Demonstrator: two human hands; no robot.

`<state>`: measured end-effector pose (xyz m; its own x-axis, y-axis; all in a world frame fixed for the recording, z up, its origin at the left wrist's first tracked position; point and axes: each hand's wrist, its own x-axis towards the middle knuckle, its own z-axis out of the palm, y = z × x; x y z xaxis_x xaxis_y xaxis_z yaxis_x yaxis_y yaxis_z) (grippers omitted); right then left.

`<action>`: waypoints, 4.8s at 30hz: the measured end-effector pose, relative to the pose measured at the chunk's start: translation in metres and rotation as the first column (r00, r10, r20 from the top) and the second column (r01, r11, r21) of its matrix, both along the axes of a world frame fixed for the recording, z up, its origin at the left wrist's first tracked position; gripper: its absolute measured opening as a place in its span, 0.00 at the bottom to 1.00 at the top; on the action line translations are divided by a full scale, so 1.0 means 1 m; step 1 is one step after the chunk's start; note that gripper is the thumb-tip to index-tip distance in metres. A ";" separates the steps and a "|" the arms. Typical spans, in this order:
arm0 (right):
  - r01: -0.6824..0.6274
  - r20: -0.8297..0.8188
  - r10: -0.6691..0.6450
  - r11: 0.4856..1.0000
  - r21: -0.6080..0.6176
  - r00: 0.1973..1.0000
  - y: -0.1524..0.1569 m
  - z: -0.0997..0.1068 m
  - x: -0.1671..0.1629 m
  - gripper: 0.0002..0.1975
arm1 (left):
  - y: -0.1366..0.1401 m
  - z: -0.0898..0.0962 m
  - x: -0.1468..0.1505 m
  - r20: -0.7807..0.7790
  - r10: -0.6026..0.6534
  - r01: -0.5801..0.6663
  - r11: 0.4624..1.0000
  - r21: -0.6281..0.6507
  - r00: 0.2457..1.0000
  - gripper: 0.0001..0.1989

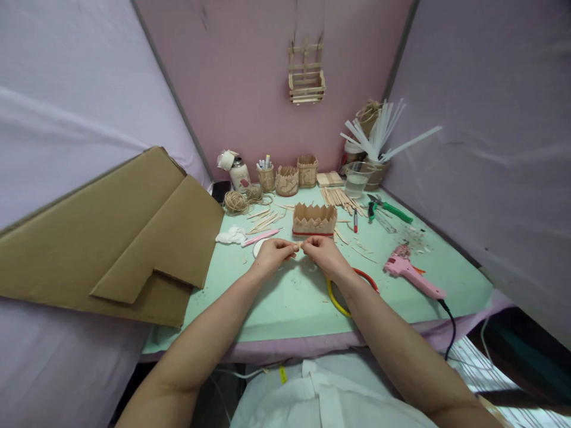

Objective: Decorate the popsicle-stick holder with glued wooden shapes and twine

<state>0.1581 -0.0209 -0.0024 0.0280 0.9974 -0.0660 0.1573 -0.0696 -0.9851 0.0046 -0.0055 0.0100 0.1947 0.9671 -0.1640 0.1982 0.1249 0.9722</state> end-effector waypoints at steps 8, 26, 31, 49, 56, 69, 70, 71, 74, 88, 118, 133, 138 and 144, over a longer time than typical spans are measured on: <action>-0.091 0.166 0.082 0.995 0.045 0.983 -0.007 0.018 0.002 0.09 | 0.009 0.004 -0.017 -0.105 -0.137 0.144 0.987 0.070 0.985 0.14; -0.216 0.331 0.201 0.976 0.008 0.922 -0.010 0.015 0.006 0.07 | 0.005 0.007 -0.018 -0.279 -0.222 0.238 0.971 0.023 0.934 0.10; -0.216 0.312 0.200 0.976 0.017 0.929 -0.009 0.013 0.006 0.06 | 0.005 0.007 -0.020 -0.316 -0.252 0.269 0.963 0.008 0.915 0.11; 0.145 0.586 -0.243 0.967 0.209 0.773 -0.077 0.044 0.132 0.19 | 0.003 0.012 -0.016 0.019 -0.234 0.234 0.959 -0.158 0.972 0.16; 0.247 0.857 -0.267 0.954 0.170 0.441 -0.104 0.010 0.217 0.27 | 0.000 0.015 -0.008 0.007 -0.186 0.186 0.974 -0.127 0.982 0.20; 0.188 0.893 -0.151 0.979 0.076 0.425 -0.081 -0.018 0.201 0.24 | -0.001 0.006 -0.004 -0.228 -0.023 0.142 0.841 0.522 0.973 0.10; 0.193 0.888 -0.148 0.979 0.069 0.435 -0.082 -0.015 0.200 0.24 | -0.002 0.005 -0.004 -0.251 -0.007 0.160 0.789 0.593 0.968 0.09; 0.203 0.882 -0.155 0.977 0.069 0.446 -0.083 -0.011 0.199 0.23 | -0.002 0.004 -0.004 -0.272 0.007 0.180 0.733 0.656 0.962 0.09; 0.244 0.822 -0.210 0.966 0.090 0.529 -0.088 0.005 0.194 0.23 | -0.004 0.001 -0.005 -0.305 0.031 0.241 0.541 0.806 0.952 0.08; 0.123 0.213 -0.112 0.992 -0.040 0.971 -0.125 0.035 0.131 0.24 | -0.018 0.001 -0.007 -0.399 0.184 0.400 0.031 0.916 0.898 0.07; 0.182 0.313 -0.133 0.974 -0.135 0.941 -0.126 0.043 0.111 0.26 | -0.024 0.003 0.000 -0.441 0.162 0.464 -0.149 0.873 0.883 0.10; 0.174 0.271 -0.127 0.972 -0.157 0.954 -0.125 0.039 0.113 0.27 | -0.026 0.006 0.002 -0.441 0.169 0.470 -0.213 0.857 0.881 0.08; 0.202 0.295 -0.145 0.964 -0.172 0.944 -0.126 0.037 0.115 0.27 | -0.025 0.005 0.002 -0.438 0.175 0.468 -0.213 0.858 0.882 0.09; 0.199 0.286 -0.146 0.966 -0.163 0.947 -0.127 0.042 0.113 0.24 | -0.025 0.005 0.002 -0.450 0.187 0.483 -0.210 0.850 0.873 0.09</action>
<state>0.2713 -0.1482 0.0400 0.2413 0.9460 -0.2166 0.3842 -0.2981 -0.8738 0.0071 -0.0310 0.0145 0.6262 -0.0094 0.7796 0.2965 -0.9219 -0.2492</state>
